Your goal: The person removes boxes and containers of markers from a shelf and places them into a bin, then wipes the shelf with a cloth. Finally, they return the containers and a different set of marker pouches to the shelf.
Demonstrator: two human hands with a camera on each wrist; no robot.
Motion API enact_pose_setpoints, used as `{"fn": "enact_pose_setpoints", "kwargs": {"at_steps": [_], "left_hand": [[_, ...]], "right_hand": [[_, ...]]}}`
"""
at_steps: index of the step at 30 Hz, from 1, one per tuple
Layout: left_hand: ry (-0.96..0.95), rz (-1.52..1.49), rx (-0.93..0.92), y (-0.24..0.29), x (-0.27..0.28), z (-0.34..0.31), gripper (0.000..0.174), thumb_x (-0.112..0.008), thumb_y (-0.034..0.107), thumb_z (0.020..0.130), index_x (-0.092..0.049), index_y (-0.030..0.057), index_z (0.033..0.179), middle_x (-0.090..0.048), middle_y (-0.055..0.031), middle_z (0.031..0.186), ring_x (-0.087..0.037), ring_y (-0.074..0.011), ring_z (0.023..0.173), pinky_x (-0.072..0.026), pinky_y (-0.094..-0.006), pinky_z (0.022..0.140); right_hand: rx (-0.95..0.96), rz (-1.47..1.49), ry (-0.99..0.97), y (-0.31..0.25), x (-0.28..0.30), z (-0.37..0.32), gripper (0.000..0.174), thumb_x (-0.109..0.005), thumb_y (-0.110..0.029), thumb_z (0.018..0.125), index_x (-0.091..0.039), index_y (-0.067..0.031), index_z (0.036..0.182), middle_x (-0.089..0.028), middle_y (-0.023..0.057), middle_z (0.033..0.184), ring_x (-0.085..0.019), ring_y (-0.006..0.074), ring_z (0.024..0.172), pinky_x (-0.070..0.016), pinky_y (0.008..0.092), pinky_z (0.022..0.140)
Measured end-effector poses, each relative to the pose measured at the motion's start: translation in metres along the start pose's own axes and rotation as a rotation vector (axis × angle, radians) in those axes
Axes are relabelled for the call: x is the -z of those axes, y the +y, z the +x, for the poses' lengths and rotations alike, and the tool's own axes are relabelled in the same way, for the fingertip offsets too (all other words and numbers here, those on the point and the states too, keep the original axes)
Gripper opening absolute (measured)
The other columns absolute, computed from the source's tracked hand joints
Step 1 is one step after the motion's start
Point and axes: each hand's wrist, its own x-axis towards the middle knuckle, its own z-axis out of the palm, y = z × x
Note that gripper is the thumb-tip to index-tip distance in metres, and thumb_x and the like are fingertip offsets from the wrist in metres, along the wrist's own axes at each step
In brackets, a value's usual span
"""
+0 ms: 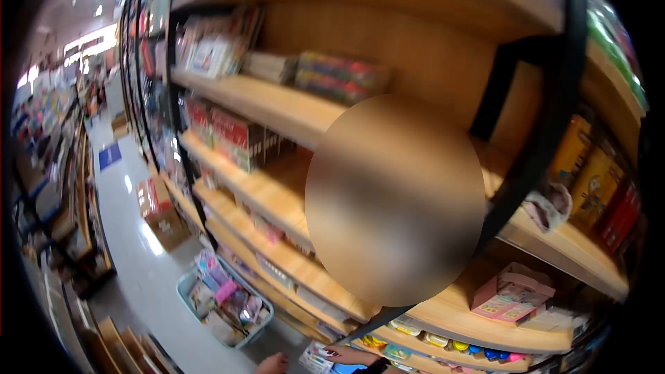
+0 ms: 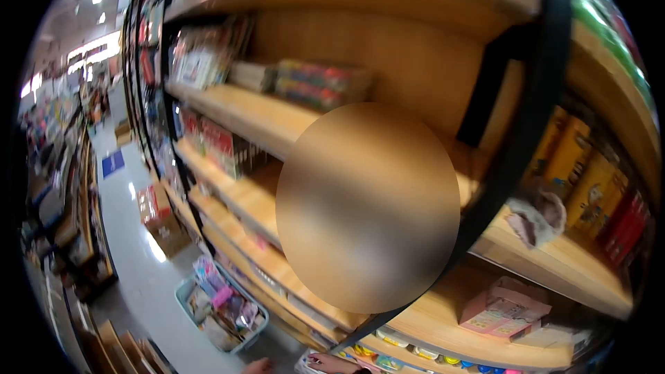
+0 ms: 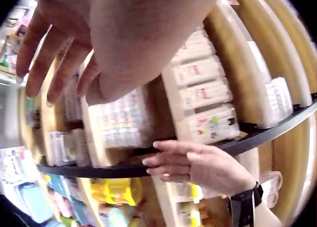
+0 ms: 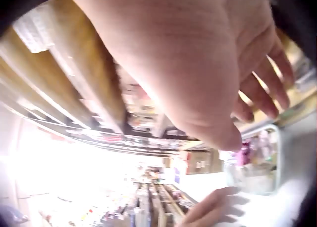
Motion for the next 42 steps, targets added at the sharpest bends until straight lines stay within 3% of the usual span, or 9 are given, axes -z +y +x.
{"fn": "enact_pose_setpoints", "kwargs": {"at_steps": [2,4,5,8,12,18,30,36,42], "left_hand": [[-0.396,-0.469,-0.028,0.026,0.026,0.025,0.038,-0.055,0.013,0.079,-0.052,0.0025,0.116,-0.058,-0.0220,0.104,-0.056,-0.0343,0.096,-0.0461,-0.0403,0.080],[-0.273,0.219,-0.813,0.067,0.071,0.041,0.029,-0.053,0.010,0.082,-0.055,0.0026,0.110,-0.059,-0.0197,0.094,-0.056,-0.0341,0.091,-0.0457,-0.0386,0.080],[-0.430,0.126,-0.566,0.102,0.107,0.054,0.030,-0.052,0.030,0.086,-0.056,0.0079,0.106,-0.062,-0.0178,0.093,-0.061,-0.0327,0.084,-0.0488,-0.0389,0.071],[-0.303,0.246,-0.745,0.222,0.226,0.030,0.023,-0.050,0.020,0.090,-0.055,0.0028,0.104,-0.062,-0.0133,0.093,-0.061,-0.0246,0.083,-0.0477,-0.0313,0.072],[-0.287,0.147,-0.977,0.307,0.357,0.020,0.019,-0.052,0.014,0.090,-0.055,0.0024,0.105,-0.060,-0.0094,0.090,-0.059,-0.0213,0.088,-0.0459,-0.0304,0.078],[-0.113,-0.008,-0.918,0.396,0.471,0.108,0.018,-0.043,0.009,0.089,-0.045,0.0023,0.105,-0.056,-0.0073,0.105,-0.054,-0.0142,0.098,-0.0449,-0.0276,0.083],[-0.046,0.243,-0.556,0.419,0.515,0.237,0.050,-0.051,0.008,0.071,-0.039,-0.0064,0.118,-0.047,-0.0125,0.109,-0.053,-0.0182,0.092,-0.0463,-0.0291,0.069],[-0.003,0.186,-0.598,0.418,0.516,0.252,0.055,-0.049,0.005,0.065,-0.038,-0.0091,0.117,-0.046,-0.0157,0.103,-0.051,-0.0220,0.091,-0.0433,-0.0285,0.067],[0.079,0.125,-0.645,0.416,0.507,0.236,0.054,-0.050,0.007,0.060,-0.042,-0.0099,0.110,-0.047,-0.0146,0.089,-0.047,-0.0201,0.080,-0.0405,-0.0267,0.070]], "right_hand": [[0.111,-0.030,0.105,-0.130,0.048,-0.035,0.050,-0.052,-0.035,0.089,-0.046,0.0016,0.123,-0.057,0.0205,0.110,-0.056,0.0313,0.102,-0.0449,0.0338,0.088],[0.228,-0.114,0.224,-0.203,0.078,-0.073,0.049,-0.052,-0.038,0.088,-0.047,0.0006,0.118,-0.057,0.0212,0.106,-0.056,0.0269,0.098,-0.0453,0.0358,0.081],[0.117,-0.146,0.181,-0.248,0.094,-0.090,0.049,-0.052,-0.037,0.088,-0.048,0.0013,0.118,-0.058,0.0210,0.105,-0.057,0.0272,0.095,-0.0459,0.0355,0.079],[0.476,-0.445,0.388,-0.300,0.115,-0.109,0.045,-0.051,-0.031,0.089,-0.047,0.0009,0.120,-0.059,0.0203,0.099,-0.059,0.0277,0.083,-0.0472,0.0360,0.070],[0.347,-0.518,0.300,-0.427,0.158,-0.145,0.042,-0.057,-0.028,0.087,-0.051,0.0011,0.116,-0.061,0.0178,0.103,-0.062,0.0277,0.091,-0.0498,0.0306,0.079],[0.386,-0.549,0.892,-0.543,0.205,-0.123,0.022,-0.061,-0.014,0.082,-0.051,-0.0022,0.097,-0.061,0.0096,0.083,-0.061,0.0166,0.070,-0.0512,0.0277,0.064],[-0.196,-0.099,0.906,-0.571,0.348,-0.051,0.067,-0.047,-0.022,0.090,-0.011,0.0044,0.139,-0.029,0.0317,0.133,-0.041,0.0343,0.120,-0.0405,0.0353,0.097],[-0.010,0.056,0.851,-0.549,0.382,-0.019,0.075,-0.041,-0.043,0.092,-0.006,0.0030,0.140,-0.014,0.0323,0.140,-0.016,0.0381,0.133,-0.0176,0.0444,0.108],[0.017,0.255,0.850,-0.557,0.388,-0.001,0.065,-0.032,-0.044,0.094,-0.012,-0.0033,0.141,-0.014,0.0273,0.143,-0.020,0.0364,0.132,-0.0182,0.0432,0.107]]}}
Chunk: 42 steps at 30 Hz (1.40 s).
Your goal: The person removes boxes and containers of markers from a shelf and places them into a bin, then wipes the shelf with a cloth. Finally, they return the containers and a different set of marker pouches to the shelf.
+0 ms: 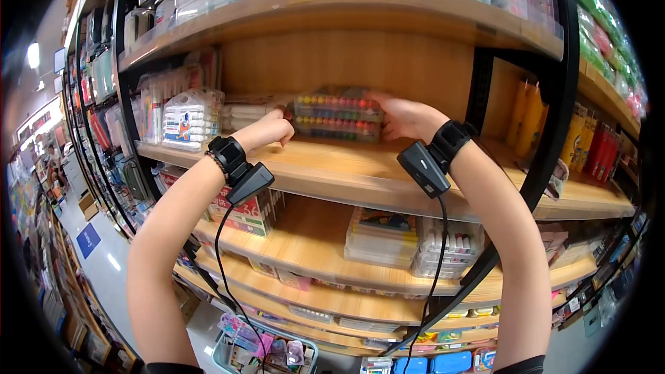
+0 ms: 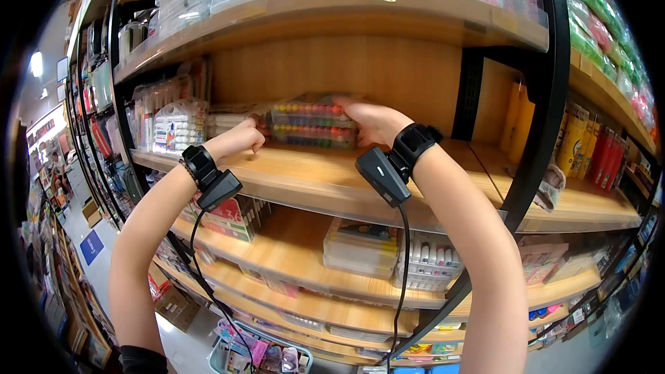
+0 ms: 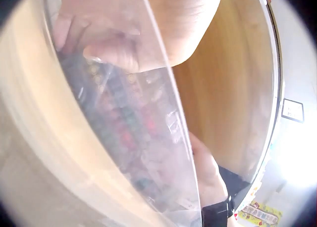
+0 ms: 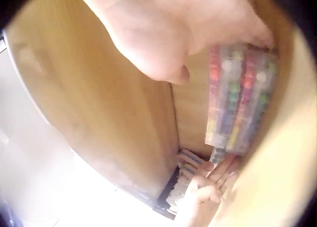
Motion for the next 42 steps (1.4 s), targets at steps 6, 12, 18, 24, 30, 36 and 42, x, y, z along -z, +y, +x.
{"fn": "enact_pose_setpoints", "kwargs": {"at_steps": [6,12,18,24,30,36,42], "left_hand": [[-0.050,-0.148,-0.027,0.002,0.001,-0.012,0.048,-0.049,0.003,0.063,-0.040,-0.0056,0.109,-0.049,-0.0183,0.102,-0.050,-0.0200,0.089,-0.0407,-0.0233,0.072],[-0.297,-0.402,-0.104,0.020,0.012,-0.055,0.051,-0.050,-0.003,0.067,-0.033,0.0000,0.115,-0.050,-0.0257,0.118,-0.053,-0.0227,0.107,-0.0400,-0.0248,0.090],[-0.220,-0.315,-0.246,0.019,0.006,-0.074,0.057,-0.061,0.017,0.082,-0.029,0.0007,0.126,-0.057,-0.0223,0.113,-0.052,-0.0184,0.108,-0.0385,-0.0269,0.092],[-0.294,-0.108,-0.326,0.021,-0.015,-0.024,0.076,-0.056,0.040,0.087,-0.018,-0.0059,0.135,-0.055,-0.0187,0.114,-0.052,-0.0213,0.106,-0.0377,-0.0290,0.092],[-0.184,-0.436,-0.287,0.036,-0.041,-0.032,0.057,-0.054,0.037,0.090,-0.037,-0.0027,0.126,-0.050,-0.0126,0.120,-0.045,-0.0166,0.111,-0.0357,-0.0288,0.095],[-0.005,-0.502,-0.357,0.043,-0.044,-0.034,0.048,-0.044,0.043,0.093,-0.041,0.0078,0.125,-0.054,-0.0011,0.110,-0.051,-0.0068,0.096,-0.0447,-0.0219,0.078],[0.096,-0.688,-0.289,0.071,-0.043,-0.061,0.053,-0.035,0.049,0.094,-0.040,0.0100,0.129,-0.050,-0.0051,0.121,-0.048,-0.0134,0.108,-0.0450,-0.0304,0.081]], "right_hand": [[0.081,-0.059,0.018,0.012,0.010,-0.002,0.062,-0.031,-0.043,0.095,-0.017,-0.0034,0.140,-0.020,0.0270,0.141,-0.023,0.0352,0.131,-0.0197,0.0431,0.107],[-0.014,-0.021,0.104,0.011,0.012,-0.062,0.060,-0.032,-0.040,0.095,-0.027,0.0055,0.133,-0.036,0.0295,0.131,-0.041,0.0348,0.121,-0.0320,0.0410,0.103],[-0.039,0.039,0.202,0.016,0.020,-0.099,0.057,-0.026,-0.042,0.095,-0.035,0.0039,0.127,-0.044,0.0225,0.125,-0.045,0.0342,0.114,-0.0361,0.0415,0.098],[0.014,0.349,0.280,0.028,0.003,-0.069,0.043,-0.025,-0.036,0.096,-0.043,-0.0043,0.120,-0.048,0.0108,0.119,-0.045,0.0234,0.110,-0.0355,0.0443,0.096],[0.087,0.389,0.300,0.028,-0.004,-0.066,0.036,-0.027,-0.029,0.097,-0.045,-0.0022,0.114,-0.051,0.0100,0.116,-0.050,0.0214,0.102,-0.0400,0.0397,0.092],[0.147,0.479,0.392,0.021,-0.024,-0.073,0.036,-0.028,-0.027,0.096,-0.046,-0.0011,0.112,-0.051,0.0090,0.114,-0.049,0.0209,0.100,-0.0383,0.0381,0.092],[0.266,0.511,0.471,0.007,-0.024,-0.096,0.035,-0.033,-0.029,0.095,-0.049,-0.0032,0.112,-0.053,0.0085,0.111,-0.047,0.0188,0.102,-0.0353,0.0339,0.092]]}}
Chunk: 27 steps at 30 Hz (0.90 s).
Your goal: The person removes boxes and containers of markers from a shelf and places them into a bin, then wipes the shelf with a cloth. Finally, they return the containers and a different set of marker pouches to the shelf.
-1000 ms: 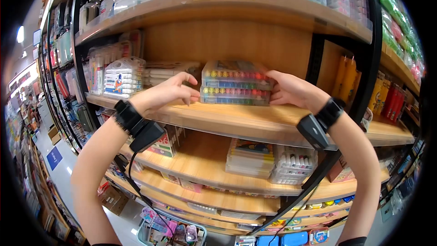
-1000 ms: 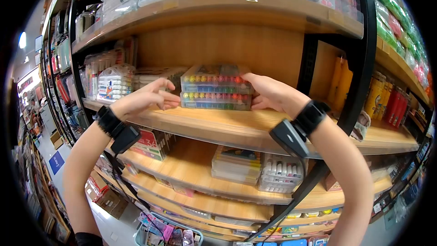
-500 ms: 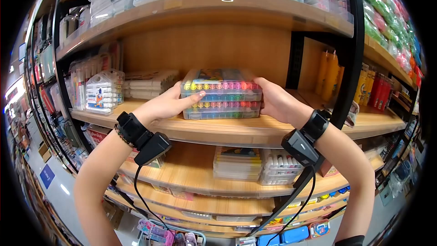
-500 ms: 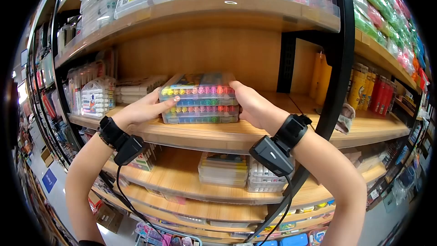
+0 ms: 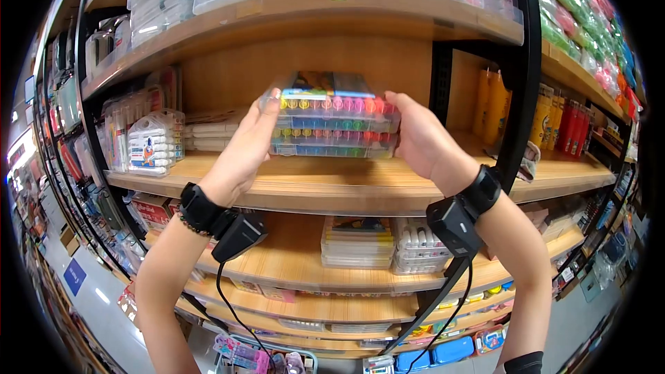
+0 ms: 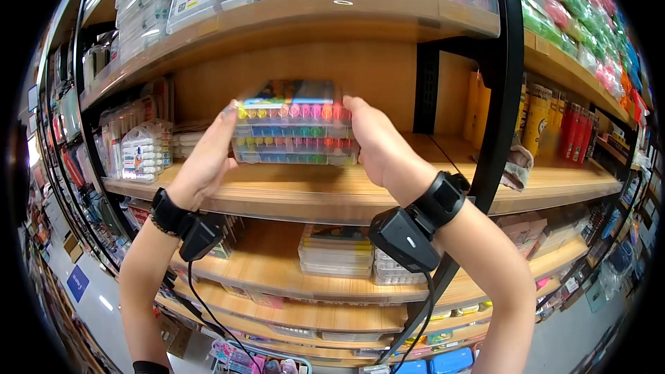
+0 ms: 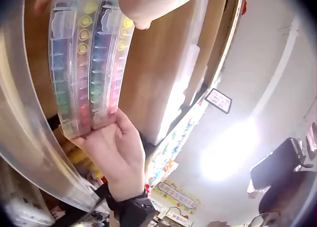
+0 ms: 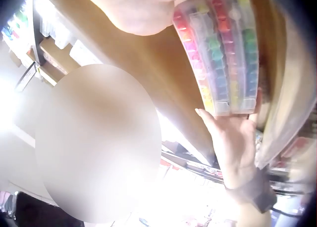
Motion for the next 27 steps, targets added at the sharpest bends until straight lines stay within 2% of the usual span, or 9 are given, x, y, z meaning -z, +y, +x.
{"fn": "enact_pose_setpoints", "kwargs": {"at_steps": [8,11,16,19,20,21,23,25,27], "left_hand": [[-0.061,-0.221,-0.043,0.043,-0.009,-0.057,0.044,-0.035,0.040,0.096,-0.039,0.0117,0.130,-0.045,-0.0008,0.128,-0.041,-0.0129,0.117,-0.0300,-0.0336,0.098],[0.016,-0.234,-0.121,0.044,-0.014,-0.088,0.043,-0.036,0.036,0.097,-0.039,0.0088,0.130,-0.044,-0.0034,0.130,-0.040,-0.0142,0.118,-0.0307,-0.0331,0.098],[0.342,-0.259,-0.293,0.027,-0.034,-0.161,0.051,-0.033,0.033,0.096,-0.027,0.0017,0.136,-0.037,-0.0123,0.135,-0.036,-0.0225,0.124,-0.0290,-0.0387,0.103],[0.480,-0.336,-0.381,0.007,-0.050,-0.213,0.057,-0.035,0.031,0.092,-0.020,0.0041,0.140,-0.036,-0.0119,0.135,-0.036,-0.0239,0.124,-0.0301,-0.0404,0.102],[0.522,-0.391,-0.451,0.000,-0.063,-0.229,0.048,-0.042,0.032,0.090,-0.041,0.0000,0.126,-0.051,-0.0101,0.120,-0.050,-0.0211,0.107,-0.0369,-0.0371,0.095],[0.656,-0.475,-0.453,-0.005,-0.079,-0.246,0.046,-0.045,0.031,0.087,-0.046,-0.0006,0.120,-0.056,-0.0102,0.113,-0.052,-0.0207,0.104,-0.0384,-0.0366,0.093],[0.701,-0.424,-0.303,-0.020,-0.086,-0.292,0.045,-0.048,0.034,0.086,-0.046,0.0010,0.116,-0.052,-0.0111,0.116,-0.053,-0.0202,0.100,-0.0420,-0.0340,0.089],[0.962,-0.239,-0.159,-0.032,-0.108,-0.327,0.049,-0.047,0.039,0.088,-0.044,0.0001,0.118,-0.050,-0.0109,0.118,-0.051,-0.0214,0.103,-0.0421,-0.0346,0.089],[0.949,-0.244,-0.139,-0.030,-0.131,-0.348,0.053,-0.046,0.038,0.088,-0.038,0.0002,0.125,-0.047,-0.0118,0.122,-0.047,-0.0231,0.110,-0.0388,-0.0364,0.093]], "right_hand": [[0.098,0.015,-0.114,-0.023,0.003,-0.059,0.039,-0.037,-0.031,0.094,-0.051,0.0000,0.112,-0.055,0.0085,0.113,-0.047,0.0166,0.100,-0.0313,0.0309,0.094],[0.173,-0.002,-0.126,-0.017,0.008,-0.076,0.039,-0.042,-0.032,0.092,-0.055,0.0013,0.108,-0.055,0.0079,0.113,-0.046,0.0154,0.098,-0.0279,0.0273,0.094],[0.344,0.075,-0.403,-0.003,0.016,-0.111,0.043,-0.045,-0.031,0.092,-0.047,0.0015,0.121,-0.055,0.0075,0.114,-0.049,0.0133,0.105,-0.0345,0.0271,0.091],[0.380,0.019,-0.409,0.024,0.020,-0.132,0.052,-0.049,-0.024,0.090,-0.031,0.0025,0.131,-0.042,0.0113,0.126,-0.041,0.0186,0.114,-0.0291,0.0300,0.098],[0.406,-0.028,-0.412,0.031,0.025,-0.139,0.057,-0.051,-0.022,0.090,-0.025,0.0029,0.135,-0.038,0.0126,0.130,-0.039,0.0204,0.117,-0.0274,0.0310,0.100],[0.437,-0.077,-0.424,0.038,0.032,-0.148,0.063,-0.052,-0.020,0.089,-0.019,0.0032,0.138,-0.034,0.0139,0.134,-0.036,0.0222,0.120,-0.0256,0.0320,0.102],[0.539,-0.236,-0.524,0.047,0.050,-0.166,0.065,-0.051,-0.013,0.088,-0.015,0.0043,0.139,-0.023,0.0192,0.139,-0.025,0.0300,0.127,-0.0194,0.0365,0.105],[0.628,-0.388,-0.631,0.060,0.067,-0.185,0.067,-0.050,-0.007,0.087,-0.011,0.0053,0.140,-0.011,0.0246,0.145,-0.013,0.0379,0.135,-0.0133,0.0409,0.108],[0.530,-0.324,-0.703,0.088,0.082,-0.202,0.067,-0.049,-0.005,0.086,-0.009,0.0064,0.139,-0.007,0.0261,0.145,-0.004,0.0377,0.136,-0.0085,0.0406,0.108]]}}
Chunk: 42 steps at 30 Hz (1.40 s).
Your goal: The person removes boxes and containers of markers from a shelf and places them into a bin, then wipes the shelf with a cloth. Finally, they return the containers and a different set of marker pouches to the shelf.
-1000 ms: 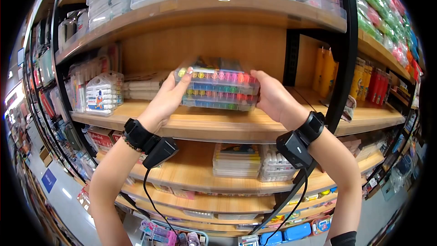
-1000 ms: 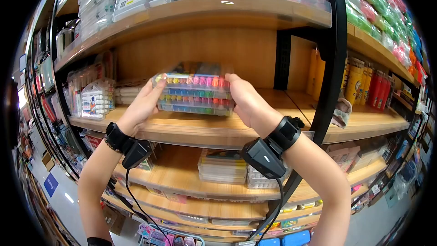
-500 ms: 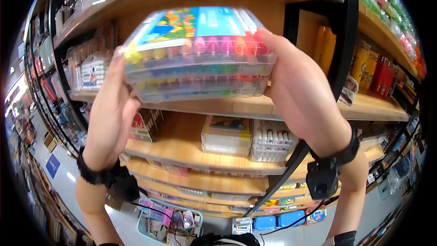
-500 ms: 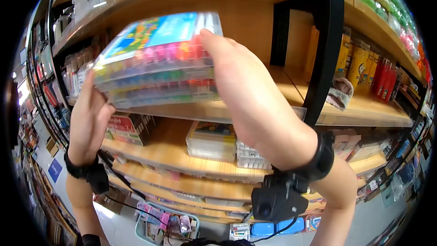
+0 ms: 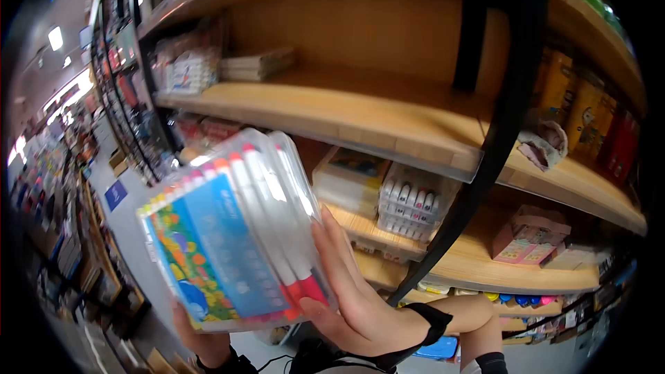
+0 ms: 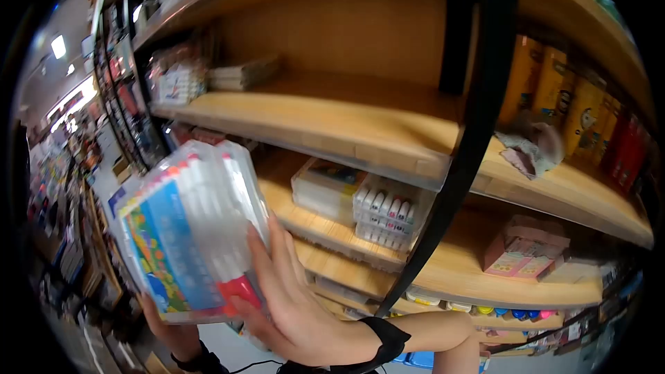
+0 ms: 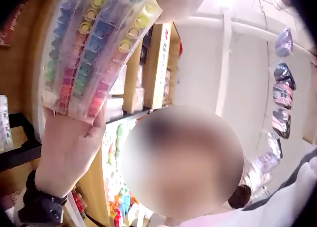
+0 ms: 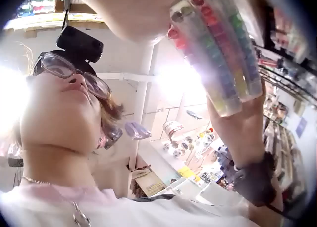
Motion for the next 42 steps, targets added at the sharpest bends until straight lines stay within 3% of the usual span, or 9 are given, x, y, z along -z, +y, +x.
{"fn": "enact_pose_setpoints", "kwargs": {"at_steps": [3,9,11,13,18,22,34,38,42], "left_hand": [[0.001,0.021,0.153,-0.007,0.026,-0.045,0.064,-0.049,0.031,0.084,-0.024,0.0022,0.136,-0.041,-0.0135,0.128,-0.042,-0.0249,0.118,-0.0334,-0.0386,0.099],[0.155,0.165,0.287,-0.015,0.021,-0.120,0.067,-0.054,0.023,0.079,-0.023,0.0053,0.136,-0.041,-0.0127,0.127,-0.040,-0.0216,0.119,-0.0314,-0.0339,0.099],[0.198,0.181,0.327,-0.021,0.036,-0.143,0.062,-0.051,0.016,0.080,-0.025,0.0041,0.135,-0.040,-0.0126,0.129,-0.039,-0.0209,0.120,-0.0293,-0.0329,0.101],[0.264,0.265,0.419,-0.028,0.046,-0.161,0.058,-0.047,0.006,0.081,-0.027,0.0026,0.136,-0.039,-0.0124,0.130,-0.038,-0.0206,0.121,-0.0278,-0.0322,0.102],[0.129,0.562,0.587,-0.071,0.089,-0.193,0.062,-0.051,0.006,0.083,-0.024,-0.0006,0.139,-0.038,-0.0121,0.133,-0.037,-0.0202,0.123,-0.0258,-0.0289,0.103],[0.230,0.423,0.901,-0.134,0.147,-0.225,0.065,-0.056,0.012,0.083,-0.024,-0.0003,0.139,-0.037,-0.0118,0.135,-0.037,-0.0199,0.123,-0.0277,-0.0300,0.102],[0.237,0.402,1.426,-0.359,0.376,-0.298,0.067,-0.058,0.028,0.085,-0.028,0.0005,0.138,-0.047,-0.0117,0.127,-0.043,-0.0179,0.118,-0.0305,-0.0276,0.100],[0.428,0.610,1.339,-0.437,0.418,-0.312,0.073,-0.048,0.048,0.087,-0.013,0.0179,0.144,-0.023,-0.0193,0.143,-0.029,-0.0308,0.129,-0.0272,-0.0503,0.101],[0.618,0.509,1.194,-0.487,0.408,-0.326,0.057,-0.048,0.033,0.090,-0.027,0.0074,0.137,-0.033,-0.0133,0.137,-0.034,-0.0231,0.126,-0.0327,-0.0411,0.099]], "right_hand": [[-0.057,0.036,-0.088,0.027,-0.009,-0.033,0.069,-0.052,-0.016,0.088,-0.011,0.0080,0.137,-0.007,0.0373,0.139,-0.010,0.0496,0.131,-0.0124,0.0471,0.107],[-0.450,0.586,-0.243,0.079,-0.029,-0.101,0.070,-0.057,-0.014,0.085,-0.015,0.0051,0.138,-0.022,0.0207,0.141,-0.022,0.0290,0.133,-0.0216,0.0358,0.106],[-0.799,0.902,-0.211,0.097,-0.037,-0.119,0.077,-0.059,-0.013,0.082,-0.010,0.0032,0.140,-0.024,0.0188,0.141,-0.031,0.0252,0.127,-0.0262,0.0338,0.103],[-1.055,1.069,-0.267,0.125,-0.048,-0.139,0.081,-0.059,-0.018,0.083,-0.006,0.0017,0.141,-0.043,0.0141,0.128,-0.043,0.0174,0.115,-0.0330,0.0274,0.096],[-1.309,1.100,-0.384,0.176,-0.088,-0.210,0.057,-0.060,-0.020,0.085,-0.033,-0.0002,0.131,-0.047,0.0089,0.124,-0.049,0.0155,0.111,-0.0417,0.0283,0.090],[-1.650,1.200,-0.351,0.230,-0.123,-0.295,0.064,-0.063,-0.023,0.083,-0.030,0.0005,0.133,-0.046,0.0112,0.126,-0.047,0.0199,0.114,-0.0395,0.0352,0.097],[-2.048,1.132,-0.078,0.372,-0.270,-0.492,0.053,-0.063,-0.029,0.080,-0.045,-0.0031,0.122,-0.053,0.0071,0.116,-0.053,0.0171,0.106,-0.0435,0.0345,0.089],[-2.000,1.083,0.066,0.447,-0.326,-0.534,0.052,-0.065,-0.025,0.079,-0.044,-0.0042,0.122,-0.054,0.0068,0.112,-0.056,0.0179,0.100,-0.0472,0.0347,0.083],[-1.983,1.015,0.276,0.537,-0.382,-0.570,0.039,-0.067,-0.021,0.078,-0.053,-0.0056,0.110,-0.057,0.0051,0.100,-0.057,0.0161,0.093,-0.0491,0.0333,0.077]]}}
